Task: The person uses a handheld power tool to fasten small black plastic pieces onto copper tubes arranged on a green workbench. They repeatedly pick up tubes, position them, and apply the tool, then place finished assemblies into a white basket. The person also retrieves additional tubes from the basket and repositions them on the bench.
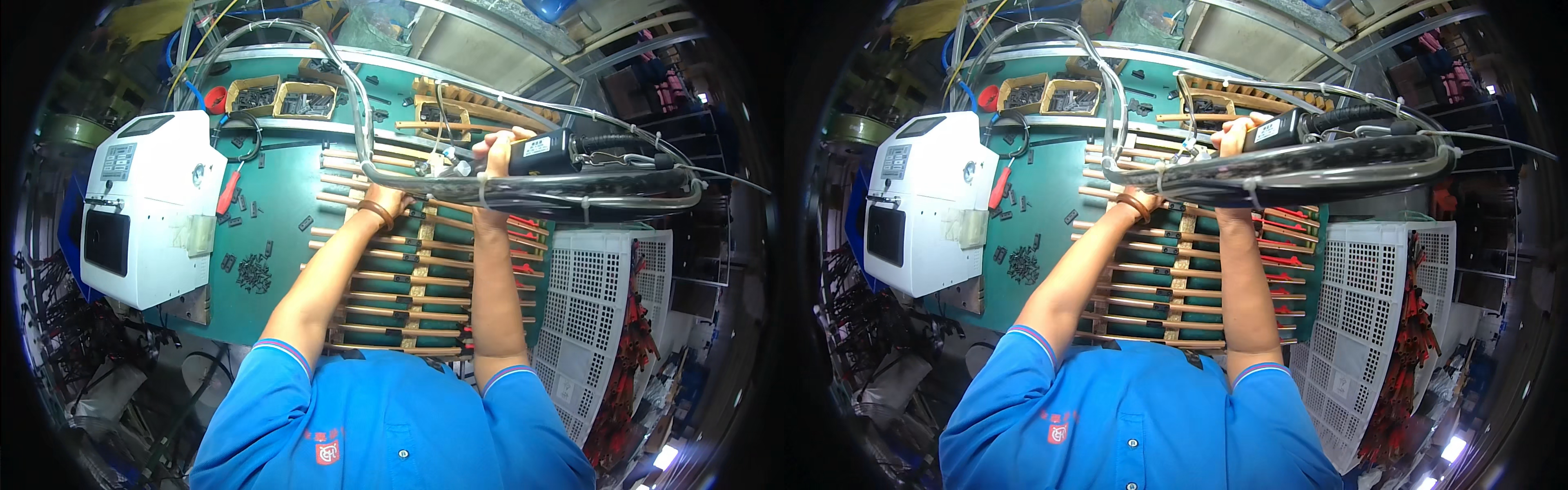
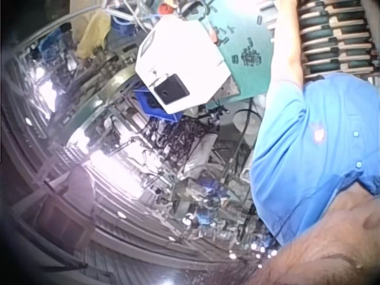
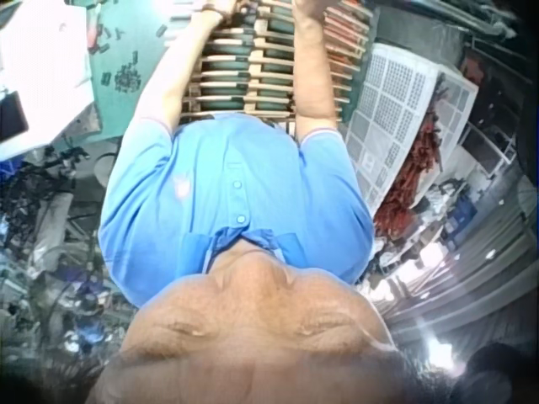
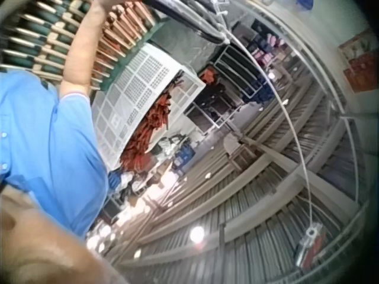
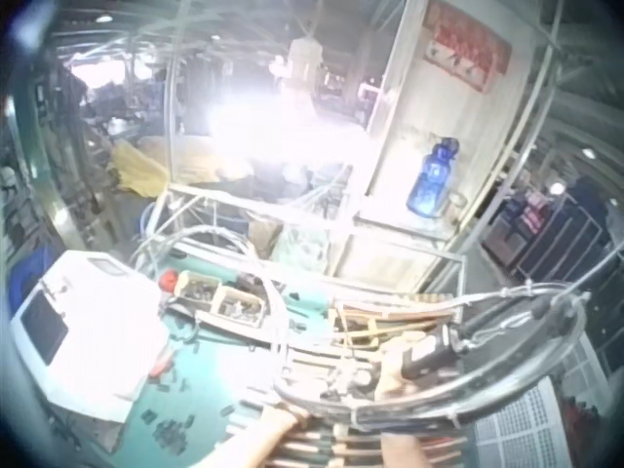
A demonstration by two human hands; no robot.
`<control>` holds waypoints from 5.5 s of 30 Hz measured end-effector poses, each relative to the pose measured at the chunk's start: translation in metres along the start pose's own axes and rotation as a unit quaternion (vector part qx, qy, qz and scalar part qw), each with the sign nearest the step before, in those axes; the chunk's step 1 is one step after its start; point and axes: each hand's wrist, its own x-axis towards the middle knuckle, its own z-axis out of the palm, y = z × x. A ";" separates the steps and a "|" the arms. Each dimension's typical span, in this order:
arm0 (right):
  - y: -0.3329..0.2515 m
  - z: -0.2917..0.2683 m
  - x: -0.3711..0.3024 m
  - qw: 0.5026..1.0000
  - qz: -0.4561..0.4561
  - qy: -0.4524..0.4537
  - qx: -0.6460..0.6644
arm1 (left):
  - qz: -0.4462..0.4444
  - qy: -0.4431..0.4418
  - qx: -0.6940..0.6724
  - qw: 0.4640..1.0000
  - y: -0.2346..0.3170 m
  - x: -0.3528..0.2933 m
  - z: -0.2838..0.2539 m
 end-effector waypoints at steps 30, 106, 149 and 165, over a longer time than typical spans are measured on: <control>0.008 -0.007 -0.012 0.999 0.010 -0.019 0.044 | -0.020 -0.091 -0.032 0.995 0.000 0.006 -0.016; 0.046 -0.012 0.012 0.987 -0.084 -0.045 -0.127 | 0.078 -0.012 -0.007 0.997 -0.014 0.035 -0.008; 0.050 0.000 0.051 0.999 -0.026 -0.030 0.026 | 0.064 0.071 -0.058 0.994 -0.031 0.060 -0.001; 0.038 0.019 0.047 0.997 -0.048 0.007 -0.067 | 0.117 0.116 -0.089 0.982 -0.025 0.056 -0.007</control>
